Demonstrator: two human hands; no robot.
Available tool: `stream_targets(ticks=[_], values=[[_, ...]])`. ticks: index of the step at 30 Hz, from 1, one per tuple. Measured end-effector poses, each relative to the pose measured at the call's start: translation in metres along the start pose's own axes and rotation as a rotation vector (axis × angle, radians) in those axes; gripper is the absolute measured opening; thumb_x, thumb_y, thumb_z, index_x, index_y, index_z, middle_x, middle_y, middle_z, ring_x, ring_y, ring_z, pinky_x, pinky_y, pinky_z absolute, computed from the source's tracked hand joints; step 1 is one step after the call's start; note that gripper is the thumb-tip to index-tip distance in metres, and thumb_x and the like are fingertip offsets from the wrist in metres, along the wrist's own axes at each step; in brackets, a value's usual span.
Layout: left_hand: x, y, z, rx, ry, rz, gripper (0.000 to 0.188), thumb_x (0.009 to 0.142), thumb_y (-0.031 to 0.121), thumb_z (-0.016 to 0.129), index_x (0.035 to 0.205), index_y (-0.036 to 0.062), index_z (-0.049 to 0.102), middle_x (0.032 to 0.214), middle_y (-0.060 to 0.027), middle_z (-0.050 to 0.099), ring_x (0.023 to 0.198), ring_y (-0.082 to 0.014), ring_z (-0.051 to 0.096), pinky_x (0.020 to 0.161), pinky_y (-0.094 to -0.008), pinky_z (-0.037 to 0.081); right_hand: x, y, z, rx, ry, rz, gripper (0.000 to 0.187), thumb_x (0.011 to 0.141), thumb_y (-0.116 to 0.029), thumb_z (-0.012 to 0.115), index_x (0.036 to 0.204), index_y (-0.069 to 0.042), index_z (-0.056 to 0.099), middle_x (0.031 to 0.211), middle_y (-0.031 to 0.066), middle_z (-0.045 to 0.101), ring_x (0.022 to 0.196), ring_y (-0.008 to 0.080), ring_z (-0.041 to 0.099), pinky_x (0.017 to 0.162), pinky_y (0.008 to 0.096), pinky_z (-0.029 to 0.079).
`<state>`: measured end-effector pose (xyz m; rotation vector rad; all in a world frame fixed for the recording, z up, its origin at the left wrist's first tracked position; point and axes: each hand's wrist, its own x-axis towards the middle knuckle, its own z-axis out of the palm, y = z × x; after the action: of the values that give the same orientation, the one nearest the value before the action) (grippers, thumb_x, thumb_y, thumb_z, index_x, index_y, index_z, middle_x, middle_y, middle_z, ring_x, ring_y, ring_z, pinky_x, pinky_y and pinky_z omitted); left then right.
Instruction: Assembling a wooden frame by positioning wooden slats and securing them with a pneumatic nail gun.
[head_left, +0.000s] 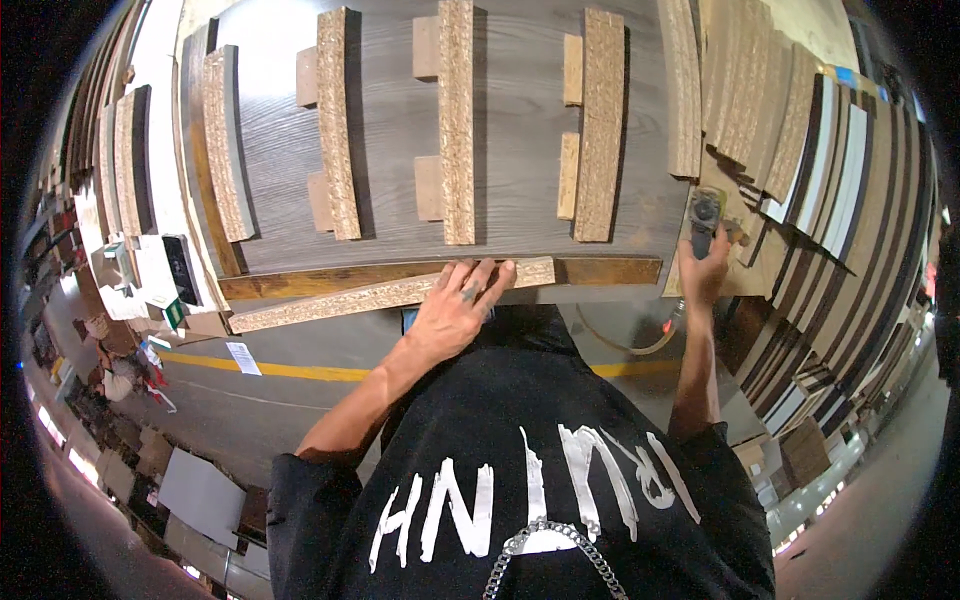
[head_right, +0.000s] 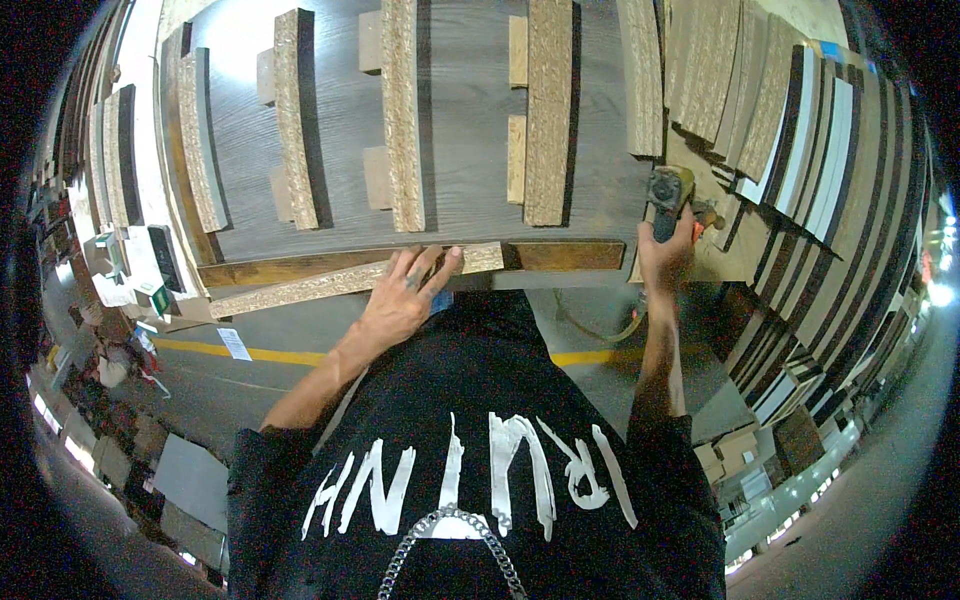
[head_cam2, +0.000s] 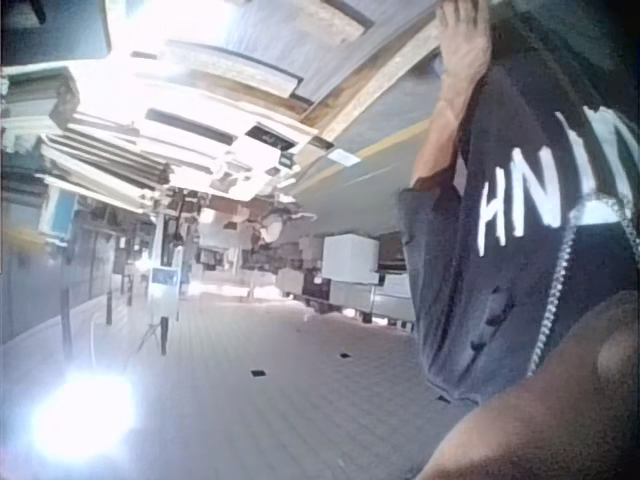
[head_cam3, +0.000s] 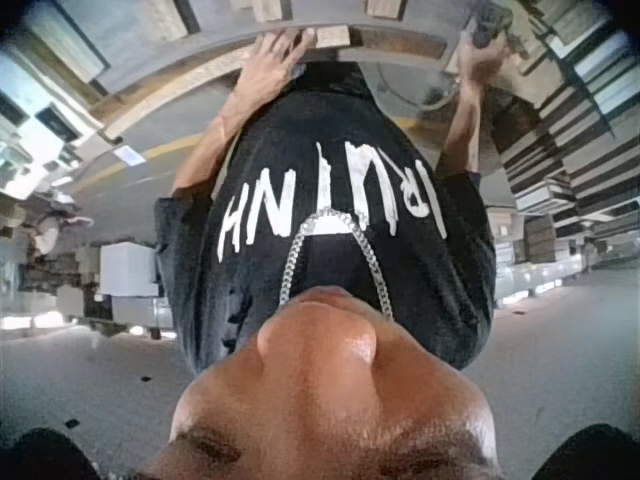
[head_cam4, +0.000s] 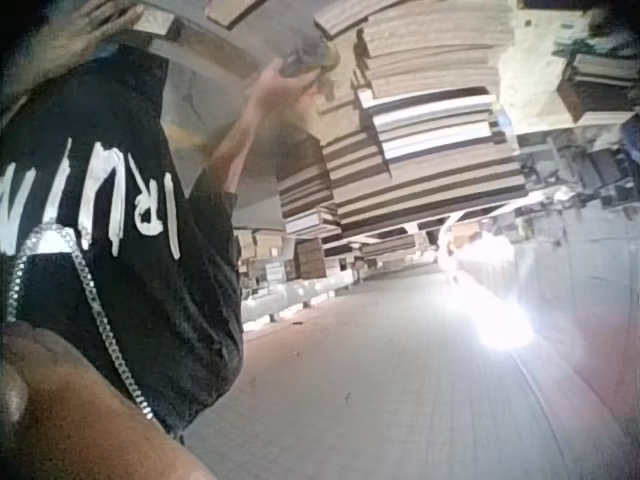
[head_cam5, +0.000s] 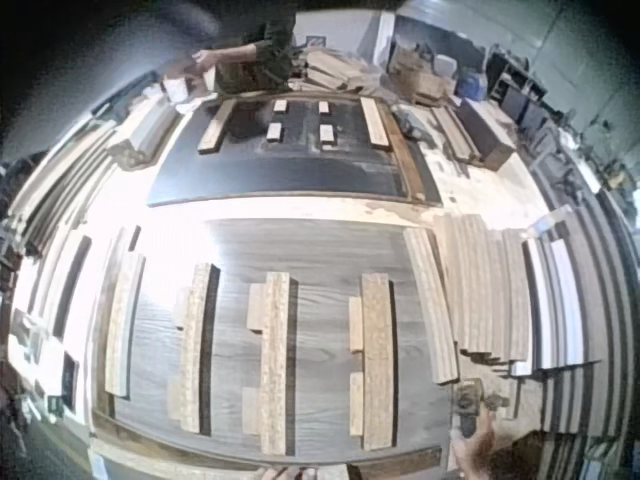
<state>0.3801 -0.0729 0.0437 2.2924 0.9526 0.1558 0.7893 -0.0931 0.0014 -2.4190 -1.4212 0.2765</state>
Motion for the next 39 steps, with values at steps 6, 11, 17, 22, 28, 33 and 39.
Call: stream_targets(ticks=[6,11,17,22,28,33,39], values=[[-0.010,-0.004,0.000,0.148,-0.095,0.043,0.070,0.082,0.004,0.056,0.150,0.0035,0.036,0.134,-0.0172,0.046,0.118,-0.0326,0.047,0.104,-0.0495,0.037,-0.021,-0.062,-0.066,0.316,-0.275,0.536,0.044,0.086,-0.027,0.071,0.114,0.003,0.056,0.095,0.0118,0.058,0.082,0.0236,0.057,0.070,0.0360,0.046],[-0.002,-0.012,0.001,0.123,-0.090,0.116,0.076,0.076,0.003,0.061,0.149,0.0099,0.040,0.132,-0.0160,0.048,0.115,-0.0332,0.049,0.097,-0.0469,0.040,-0.069,-0.073,-0.100,0.156,-0.495,0.585,0.026,0.097,-0.022,0.059,0.106,0.003,0.057,0.112,0.0129,0.064,0.077,0.0162,0.063,0.065,0.0340,0.050],[0.006,-0.026,0.017,0.025,0.071,0.190,0.074,0.070,0.003,0.067,0.141,0.0205,0.054,0.128,-0.0059,0.052,0.106,-0.0284,0.049,0.092,-0.0448,0.042,-0.173,-0.020,-0.113,0.859,-0.321,0.465,0.024,0.086,-0.012,0.069,0.103,0.000,0.058,0.090,0.0079,0.061,0.081,0.0182,0.059,0.076,0.0341,0.046],[0.001,-0.026,0.020,0.315,0.061,0.240,0.080,0.070,0.003,0.065,0.138,0.0429,0.054,0.126,-0.0014,0.053,0.106,-0.0233,0.049,0.091,-0.0420,0.041,-0.181,-0.102,-0.133,0.421,-0.444,0.722,0.050,0.082,-0.021,0.075,0.122,-0.001,0.053,0.118,0.0137,0.061,0.106,0.0214,0.062,0.092,0.0380,0.049],[0.009,-0.022,0.028,0.369,0.113,0.232,0.076,0.069,0.006,0.066,0.138,0.0374,0.056,0.123,0.0033,0.055,0.104,-0.0212,0.051,0.090,-0.0400,0.040,-0.197,-0.066,-0.117,0.076,-0.597,-0.009,0.049,0.069,-0.017,0.080,0.112,0.000,0.062,0.098,0.0121,0.070,0.083,0.0210,0.069,0.073,0.0359,0.056],[0.007,-0.028,0.038,0.251,0.278,0.272,0.069,0.069,0.008,0.065,0.134,0.0301,0.060,0.123,0.0024,0.059,0.095,-0.0186,0.055,0.088,-0.0382,0.041,-0.164,-0.118,-0.119,0.324,-0.764,0.344,0.044,0.081,-0.020,0.076,0.120,-0.004,0.063,0.103,0.0074,0.068,0.090,0.0207,0.060,0.095,0.0335,0.043],[0.006,-0.027,0.033,0.143,0.258,0.208,0.061,0.072,0.009,0.069,0.132,0.0188,0.061,0.121,0.0002,0.062,0.093,-0.0183,0.055,0.089,-0.0368,0.042,-0.122,-0.138,-0.100,0.596,-0.883,0.144,0.057,0.077,-0.023,0.076,0.123,0.007,0.059,0.102,0.0152,0.068,0.080,0.0137,0.066,0.065,0.0254,0.051]])
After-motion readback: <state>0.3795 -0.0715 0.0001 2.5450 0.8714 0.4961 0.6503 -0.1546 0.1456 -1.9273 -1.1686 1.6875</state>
